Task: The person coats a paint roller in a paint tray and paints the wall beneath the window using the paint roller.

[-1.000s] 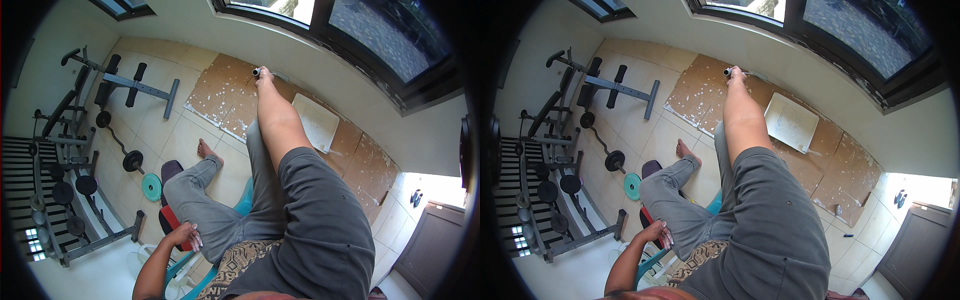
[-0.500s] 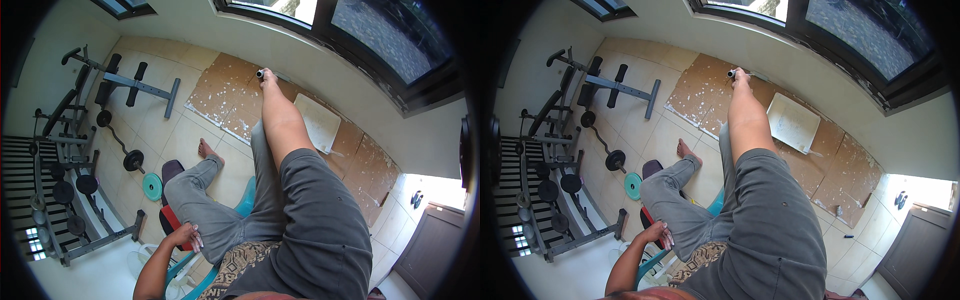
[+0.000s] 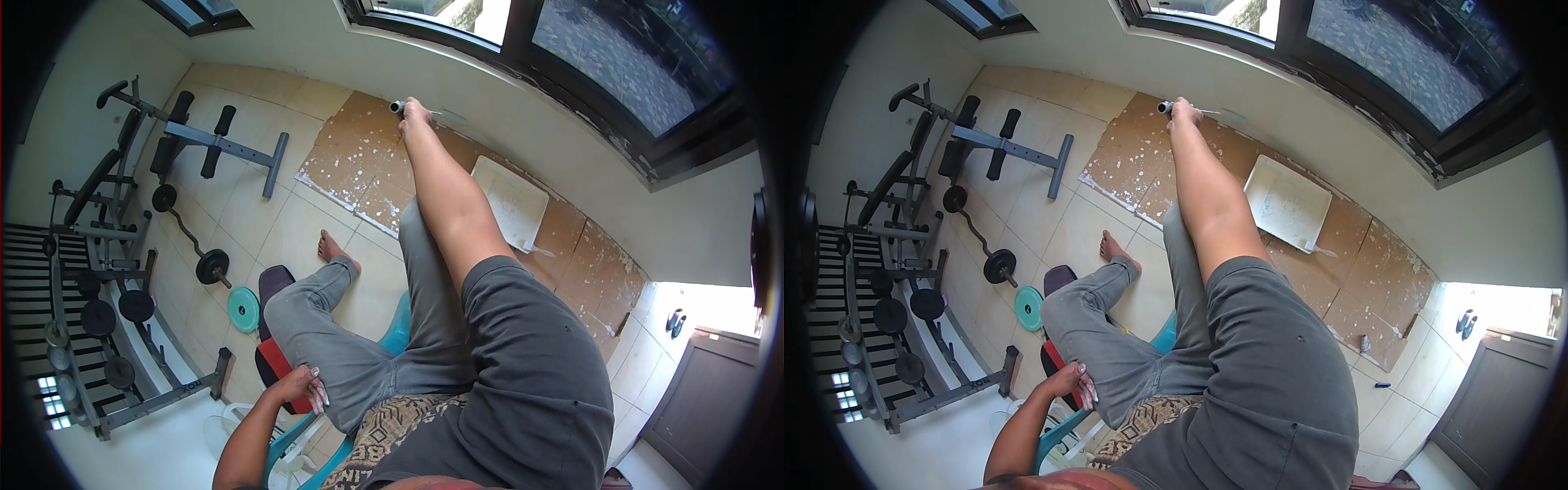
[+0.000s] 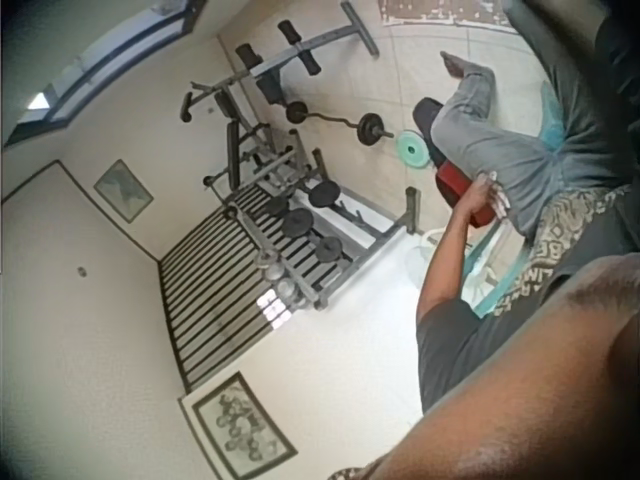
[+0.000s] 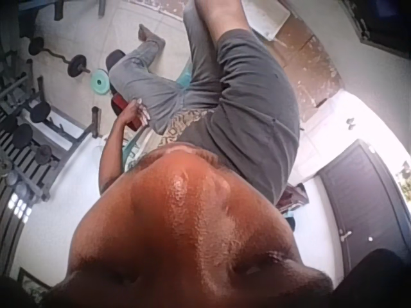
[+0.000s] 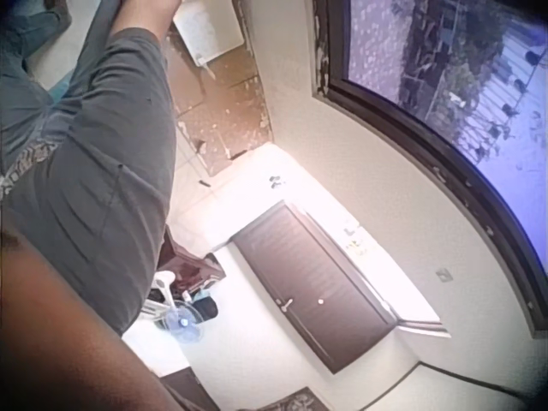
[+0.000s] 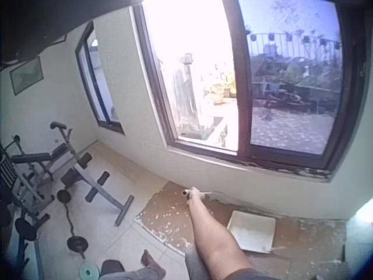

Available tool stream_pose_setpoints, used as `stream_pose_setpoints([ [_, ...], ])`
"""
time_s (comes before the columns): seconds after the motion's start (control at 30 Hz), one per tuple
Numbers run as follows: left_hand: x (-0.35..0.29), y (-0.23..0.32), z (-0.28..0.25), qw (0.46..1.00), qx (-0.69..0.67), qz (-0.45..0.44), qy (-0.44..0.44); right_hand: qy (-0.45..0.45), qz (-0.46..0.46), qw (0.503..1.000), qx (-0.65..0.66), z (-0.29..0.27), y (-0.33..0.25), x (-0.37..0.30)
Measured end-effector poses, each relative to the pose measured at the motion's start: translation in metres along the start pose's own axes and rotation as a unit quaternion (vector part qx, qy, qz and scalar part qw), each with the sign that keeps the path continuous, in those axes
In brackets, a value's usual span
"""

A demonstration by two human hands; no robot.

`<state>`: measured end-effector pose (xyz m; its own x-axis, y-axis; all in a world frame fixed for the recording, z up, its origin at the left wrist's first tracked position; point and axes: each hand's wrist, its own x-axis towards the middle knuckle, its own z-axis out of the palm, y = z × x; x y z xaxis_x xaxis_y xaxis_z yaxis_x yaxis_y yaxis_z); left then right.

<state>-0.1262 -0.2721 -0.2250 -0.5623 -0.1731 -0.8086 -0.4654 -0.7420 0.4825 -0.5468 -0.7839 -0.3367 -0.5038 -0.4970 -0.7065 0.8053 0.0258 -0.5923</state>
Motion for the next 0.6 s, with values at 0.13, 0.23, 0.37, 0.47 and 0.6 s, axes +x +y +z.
stream_pose_setpoints([
  [0.13, -0.001, -0.002, -0.001, 1.0, 0.016, -0.012, -0.003, -0.045, -0.042, 0.998, -0.019, 0.019, 0.001, -0.057],
  [0.23, -0.007, -0.004, 0.003, 1.0, 0.017, -0.017, 0.004, -0.064, -0.066, 0.994, -0.06, 0.028, 0.014, -0.105],
  [0.37, 0.009, 0.011, -0.002, 0.999, 0.047, -0.012, -0.021, -0.109, -0.148, 0.983, -0.01, 0.031, 0.01, -0.112],
  [0.47, 0.0, 0.0, -0.001, 0.999, 0.032, -0.018, -0.011, -0.164, -0.127, 0.978, -0.019, 0.027, 0.025, -0.163],
  [0.6, -0.001, -0.005, -0.002, 0.999, 0.028, -0.016, -0.011, -0.185, -0.116, 0.976, 0.011, 0.027, 0.017, -0.194],
])
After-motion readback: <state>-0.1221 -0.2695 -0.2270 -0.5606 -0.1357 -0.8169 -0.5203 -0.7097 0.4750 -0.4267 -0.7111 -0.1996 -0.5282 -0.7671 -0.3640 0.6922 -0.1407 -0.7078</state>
